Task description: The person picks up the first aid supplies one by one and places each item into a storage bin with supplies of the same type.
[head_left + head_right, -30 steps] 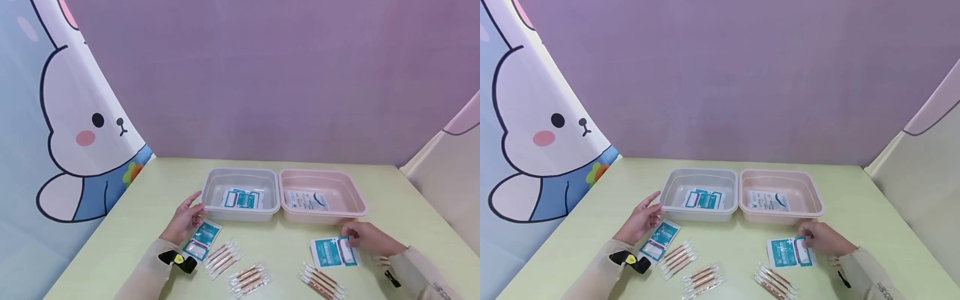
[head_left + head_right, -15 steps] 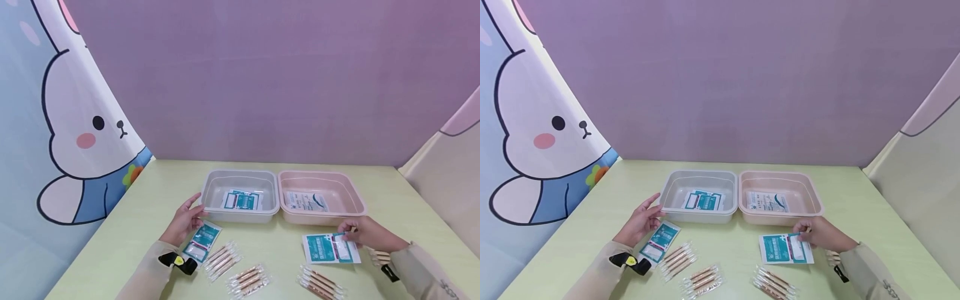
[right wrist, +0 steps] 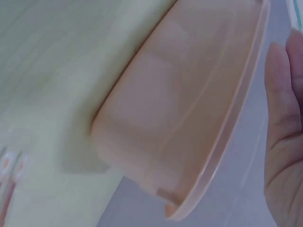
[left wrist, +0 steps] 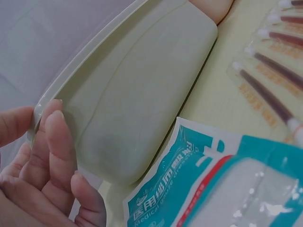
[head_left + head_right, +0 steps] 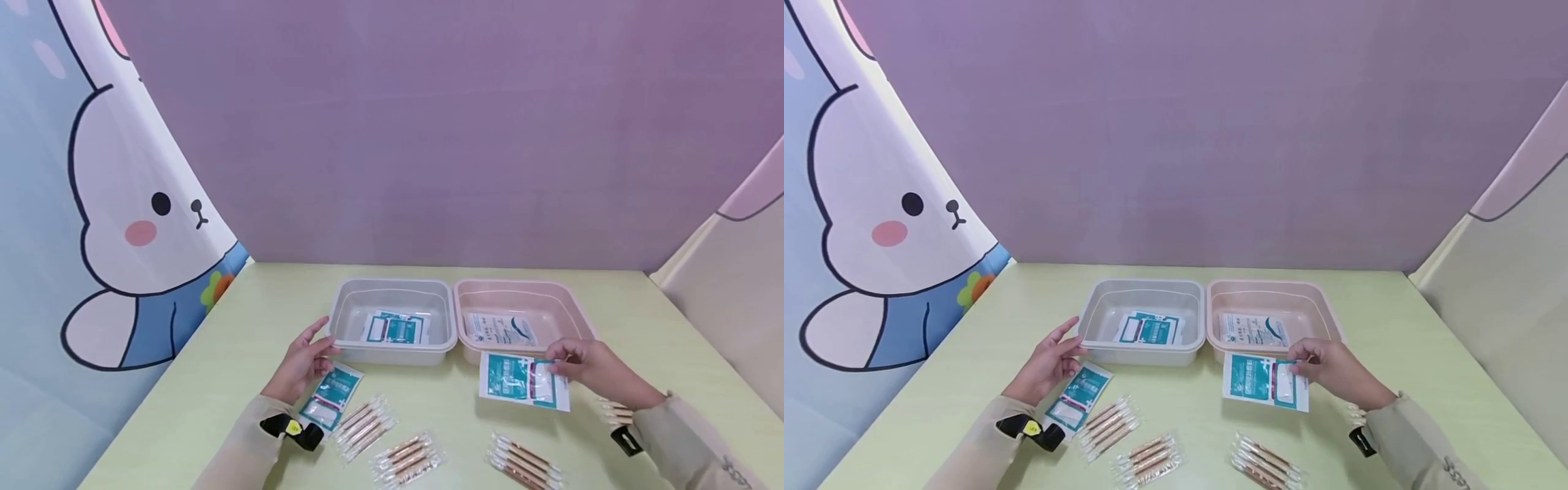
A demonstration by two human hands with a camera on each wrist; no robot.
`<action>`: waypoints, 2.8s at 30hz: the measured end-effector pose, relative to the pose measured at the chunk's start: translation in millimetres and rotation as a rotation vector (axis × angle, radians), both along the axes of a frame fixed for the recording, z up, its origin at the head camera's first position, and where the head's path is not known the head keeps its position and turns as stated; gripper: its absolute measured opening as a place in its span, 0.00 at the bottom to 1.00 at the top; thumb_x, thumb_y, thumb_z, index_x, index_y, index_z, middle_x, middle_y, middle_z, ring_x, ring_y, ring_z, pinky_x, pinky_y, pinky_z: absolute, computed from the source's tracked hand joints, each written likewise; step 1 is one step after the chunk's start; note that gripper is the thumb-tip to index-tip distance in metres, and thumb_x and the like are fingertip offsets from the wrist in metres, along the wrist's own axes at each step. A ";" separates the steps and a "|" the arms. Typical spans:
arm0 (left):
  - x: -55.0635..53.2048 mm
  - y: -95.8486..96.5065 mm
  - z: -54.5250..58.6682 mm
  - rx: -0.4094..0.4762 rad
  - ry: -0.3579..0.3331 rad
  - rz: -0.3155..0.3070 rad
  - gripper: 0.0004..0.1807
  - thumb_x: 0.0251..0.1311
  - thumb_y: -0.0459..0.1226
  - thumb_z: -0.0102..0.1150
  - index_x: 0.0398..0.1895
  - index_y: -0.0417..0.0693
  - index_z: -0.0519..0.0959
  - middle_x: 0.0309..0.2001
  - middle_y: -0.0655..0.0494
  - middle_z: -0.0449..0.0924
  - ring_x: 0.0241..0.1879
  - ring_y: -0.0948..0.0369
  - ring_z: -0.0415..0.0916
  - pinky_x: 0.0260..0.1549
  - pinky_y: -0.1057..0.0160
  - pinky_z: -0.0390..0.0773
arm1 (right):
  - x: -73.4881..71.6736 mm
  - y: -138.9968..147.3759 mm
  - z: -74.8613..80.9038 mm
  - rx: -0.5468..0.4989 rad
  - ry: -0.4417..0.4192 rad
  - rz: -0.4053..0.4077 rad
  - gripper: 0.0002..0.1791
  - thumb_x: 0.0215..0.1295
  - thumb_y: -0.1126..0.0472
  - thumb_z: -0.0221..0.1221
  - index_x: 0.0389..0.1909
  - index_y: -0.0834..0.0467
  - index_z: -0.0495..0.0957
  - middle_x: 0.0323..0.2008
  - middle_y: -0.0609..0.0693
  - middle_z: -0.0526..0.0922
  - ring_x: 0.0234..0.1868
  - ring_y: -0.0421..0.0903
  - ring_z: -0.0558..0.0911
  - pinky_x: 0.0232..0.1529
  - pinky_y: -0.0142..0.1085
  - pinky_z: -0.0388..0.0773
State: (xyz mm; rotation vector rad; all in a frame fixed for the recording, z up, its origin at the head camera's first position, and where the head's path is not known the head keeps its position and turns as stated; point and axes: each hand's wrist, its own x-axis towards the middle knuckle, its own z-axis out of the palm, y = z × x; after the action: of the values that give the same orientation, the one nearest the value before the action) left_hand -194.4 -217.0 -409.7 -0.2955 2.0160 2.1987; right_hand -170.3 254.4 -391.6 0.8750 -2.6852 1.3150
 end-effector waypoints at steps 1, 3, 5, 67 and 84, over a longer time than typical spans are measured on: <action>0.3 0.0 -0.1 0.001 0.001 0.001 0.32 0.70 0.39 0.51 0.74 0.53 0.55 0.28 0.58 0.82 0.18 0.65 0.70 0.24 0.71 0.71 | 0.0 -2.1 1.2 -0.010 0.017 -0.020 0.03 0.59 0.75 0.60 0.32 0.65 0.78 0.28 0.40 0.78 0.28 0.31 0.74 0.25 0.31 0.76; 0.7 0.0 -0.3 0.001 0.004 0.003 0.32 0.70 0.39 0.51 0.74 0.53 0.55 0.28 0.58 0.82 0.19 0.65 0.70 0.25 0.71 0.72 | -0.6 -5.5 3.2 -0.023 0.046 -0.061 0.03 0.58 0.75 0.60 0.32 0.66 0.78 0.28 0.39 0.77 0.28 0.31 0.73 0.25 0.30 0.75; 0.9 -0.1 -0.6 0.005 0.004 0.006 0.32 0.70 0.38 0.51 0.74 0.53 0.55 0.29 0.58 0.82 0.19 0.65 0.70 0.25 0.71 0.72 | -1.5 -8.6 5.1 -0.026 0.068 -0.097 0.04 0.57 0.75 0.61 0.32 0.65 0.79 0.28 0.39 0.77 0.28 0.31 0.72 0.25 0.29 0.74; 0.4 0.8 -2.8 -0.038 0.013 0.013 0.31 0.68 0.40 0.53 0.73 0.53 0.57 0.30 0.56 0.83 0.21 0.63 0.71 0.27 0.69 0.70 | -48.1 -100.3 24.0 -0.118 -0.049 -0.082 0.06 0.63 0.70 0.59 0.39 0.68 0.78 0.33 0.53 0.79 0.31 0.45 0.75 0.30 0.33 0.76; -3.4 -1.5 -5.2 -0.064 0.012 0.016 0.31 0.69 0.40 0.52 0.73 0.52 0.57 0.30 0.56 0.83 0.20 0.62 0.70 0.27 0.68 0.69 | -71.4 -132.0 31.4 -0.104 -0.014 -0.103 0.06 0.61 0.72 0.60 0.40 0.67 0.79 0.31 0.53 0.78 0.33 0.46 0.78 0.32 0.34 0.80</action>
State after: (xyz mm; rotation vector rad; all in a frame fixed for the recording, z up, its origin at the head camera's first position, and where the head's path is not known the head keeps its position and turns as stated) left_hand -197.8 -218.4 -414.9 -0.3071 2.1011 2.1527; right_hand -241.6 122.4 -360.2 0.7090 -2.6063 1.4275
